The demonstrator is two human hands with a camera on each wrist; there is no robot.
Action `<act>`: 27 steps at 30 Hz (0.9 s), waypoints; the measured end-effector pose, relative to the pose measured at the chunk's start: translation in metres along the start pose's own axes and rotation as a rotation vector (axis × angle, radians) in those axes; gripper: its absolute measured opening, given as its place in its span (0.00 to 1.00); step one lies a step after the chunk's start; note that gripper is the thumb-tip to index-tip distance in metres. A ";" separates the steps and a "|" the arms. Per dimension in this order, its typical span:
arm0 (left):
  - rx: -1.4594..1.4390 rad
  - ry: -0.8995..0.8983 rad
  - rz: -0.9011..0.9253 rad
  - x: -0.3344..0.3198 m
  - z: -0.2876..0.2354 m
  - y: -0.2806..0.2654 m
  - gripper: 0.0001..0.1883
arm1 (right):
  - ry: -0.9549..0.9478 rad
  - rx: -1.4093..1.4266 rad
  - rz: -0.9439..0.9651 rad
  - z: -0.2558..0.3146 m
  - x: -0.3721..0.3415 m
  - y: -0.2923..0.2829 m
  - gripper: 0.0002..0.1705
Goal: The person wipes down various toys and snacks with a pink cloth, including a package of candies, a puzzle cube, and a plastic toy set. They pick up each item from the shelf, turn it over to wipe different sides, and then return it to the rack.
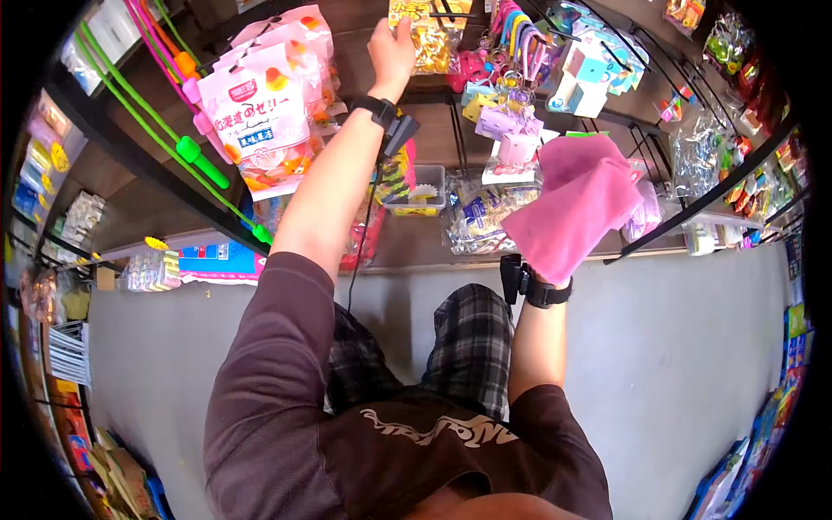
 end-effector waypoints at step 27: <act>-0.105 -0.068 0.585 -0.168 -0.084 0.000 0.20 | 0.592 0.282 0.148 -0.111 0.011 -0.007 0.29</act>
Point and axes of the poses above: each hand's wrist, its own x-axis towards the middle knuckle, its own y-axis out of the palm, z = x × y, the point moved 6 cm from there along x, towards the middle knuckle, and after that the axes turned 12 degrees about -z, right-handed, at the moved point
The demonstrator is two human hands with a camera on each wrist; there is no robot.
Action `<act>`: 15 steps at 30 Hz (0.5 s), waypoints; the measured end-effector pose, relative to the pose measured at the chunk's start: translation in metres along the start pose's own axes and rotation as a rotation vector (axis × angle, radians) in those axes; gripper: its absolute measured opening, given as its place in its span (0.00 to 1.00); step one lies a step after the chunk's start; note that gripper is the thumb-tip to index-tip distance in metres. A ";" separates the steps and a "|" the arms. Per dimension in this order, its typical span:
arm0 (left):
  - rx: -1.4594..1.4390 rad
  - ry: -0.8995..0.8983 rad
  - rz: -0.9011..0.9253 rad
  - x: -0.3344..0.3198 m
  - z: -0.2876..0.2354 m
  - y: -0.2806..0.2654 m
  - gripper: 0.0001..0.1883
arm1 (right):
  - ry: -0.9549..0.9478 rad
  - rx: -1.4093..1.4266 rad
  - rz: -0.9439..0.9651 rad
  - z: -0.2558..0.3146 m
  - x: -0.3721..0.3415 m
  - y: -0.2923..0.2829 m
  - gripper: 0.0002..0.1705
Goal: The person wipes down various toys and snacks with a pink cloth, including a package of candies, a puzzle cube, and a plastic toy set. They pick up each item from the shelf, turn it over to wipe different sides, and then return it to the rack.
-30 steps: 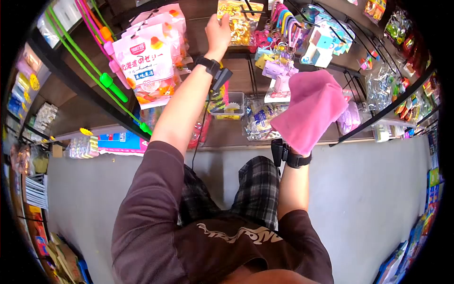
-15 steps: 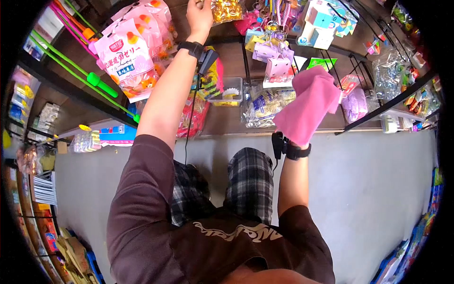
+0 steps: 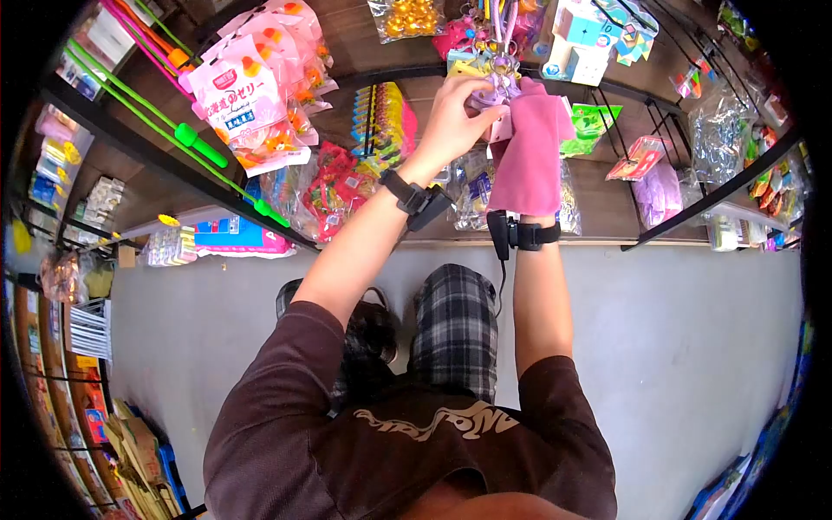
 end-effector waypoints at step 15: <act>-1.080 -0.784 0.266 -0.026 0.023 -0.015 0.21 | 0.053 0.011 -0.107 0.020 -0.019 0.001 0.10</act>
Point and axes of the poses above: each hand's wrist, its own x-axis towards the middle knuckle, its own y-axis out of the palm, z = x × y, the point moved 6 cm from there along x, towards the middle knuckle, and after that the axes turned 12 degrees about -z, right-handed, at the moved point
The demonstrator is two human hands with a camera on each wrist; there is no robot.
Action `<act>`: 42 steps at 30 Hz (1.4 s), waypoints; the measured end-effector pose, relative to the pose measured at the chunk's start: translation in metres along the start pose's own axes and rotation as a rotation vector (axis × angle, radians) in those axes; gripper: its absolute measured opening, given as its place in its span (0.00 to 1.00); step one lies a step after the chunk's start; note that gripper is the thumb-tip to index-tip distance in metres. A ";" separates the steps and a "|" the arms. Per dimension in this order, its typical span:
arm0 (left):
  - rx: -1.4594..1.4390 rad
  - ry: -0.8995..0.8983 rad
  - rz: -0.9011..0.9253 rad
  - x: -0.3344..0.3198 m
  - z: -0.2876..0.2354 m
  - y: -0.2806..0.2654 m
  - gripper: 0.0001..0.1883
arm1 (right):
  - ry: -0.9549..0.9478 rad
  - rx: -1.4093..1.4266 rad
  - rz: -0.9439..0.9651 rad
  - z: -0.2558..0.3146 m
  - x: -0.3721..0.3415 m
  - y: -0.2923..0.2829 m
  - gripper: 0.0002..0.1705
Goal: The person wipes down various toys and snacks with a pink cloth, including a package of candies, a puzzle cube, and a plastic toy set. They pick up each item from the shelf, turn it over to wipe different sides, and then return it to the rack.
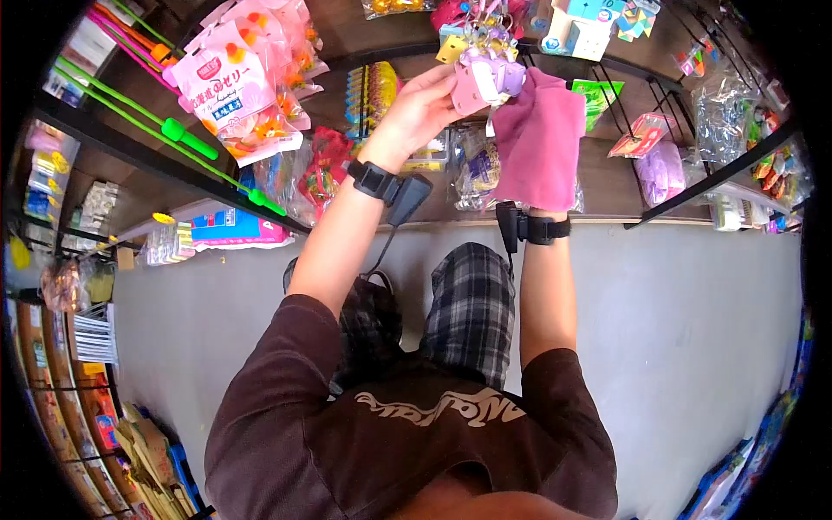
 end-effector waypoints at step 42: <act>1.483 0.813 -0.391 0.012 -0.033 0.019 0.28 | 0.068 -0.159 0.143 -0.009 -0.008 0.020 0.09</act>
Point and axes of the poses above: each hand's wrist, its own x-axis towards the middle knuckle, its own y-axis out of the palm, z = x × y, the point moved 6 cm from there along x, towards the middle knuckle, and after that the axes turned 12 degrees about -z, right-handed, at the moved point
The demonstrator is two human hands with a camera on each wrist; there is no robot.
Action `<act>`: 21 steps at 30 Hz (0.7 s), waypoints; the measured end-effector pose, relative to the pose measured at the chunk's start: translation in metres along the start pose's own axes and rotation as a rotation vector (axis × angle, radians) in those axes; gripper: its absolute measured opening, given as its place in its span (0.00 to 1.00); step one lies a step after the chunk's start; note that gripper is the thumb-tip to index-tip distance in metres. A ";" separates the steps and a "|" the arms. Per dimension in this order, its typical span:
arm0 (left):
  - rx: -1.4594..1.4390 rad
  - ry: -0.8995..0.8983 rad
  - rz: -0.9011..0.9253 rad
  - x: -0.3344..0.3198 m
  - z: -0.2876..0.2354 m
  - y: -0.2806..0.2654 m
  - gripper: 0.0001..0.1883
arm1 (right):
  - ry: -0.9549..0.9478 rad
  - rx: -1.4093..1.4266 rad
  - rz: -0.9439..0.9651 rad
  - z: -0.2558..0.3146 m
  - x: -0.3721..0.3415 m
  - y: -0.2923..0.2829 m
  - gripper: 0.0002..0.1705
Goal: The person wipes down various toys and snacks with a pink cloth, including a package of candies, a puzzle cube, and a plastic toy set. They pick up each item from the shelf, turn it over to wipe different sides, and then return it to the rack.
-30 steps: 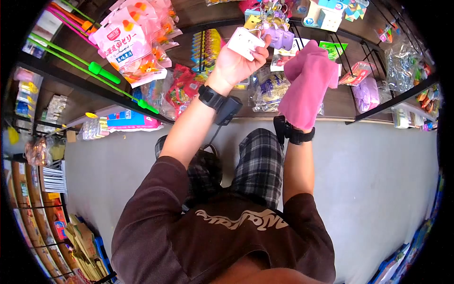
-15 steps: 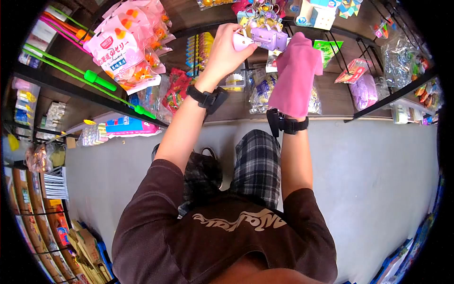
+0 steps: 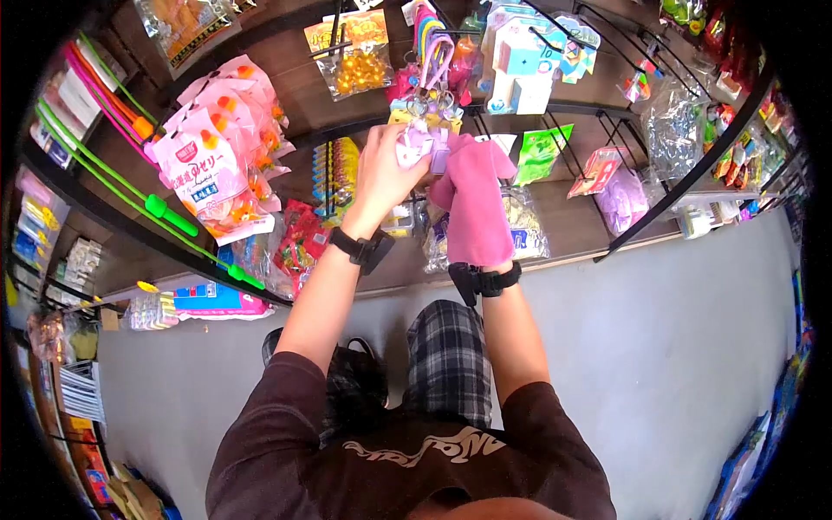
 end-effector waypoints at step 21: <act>-0.541 0.022 -0.072 0.026 -0.081 0.103 0.31 | -0.247 0.226 -0.287 0.047 0.004 -0.101 0.09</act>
Point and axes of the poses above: each hand's wrist, its own x-axis towards the middle knuckle, its own y-axis out of the palm, z = x × y, the point moved 6 cm from there along x, towards the middle knuckle, and after that the axes turned 12 degrees about -z, right-handed, at the moved point
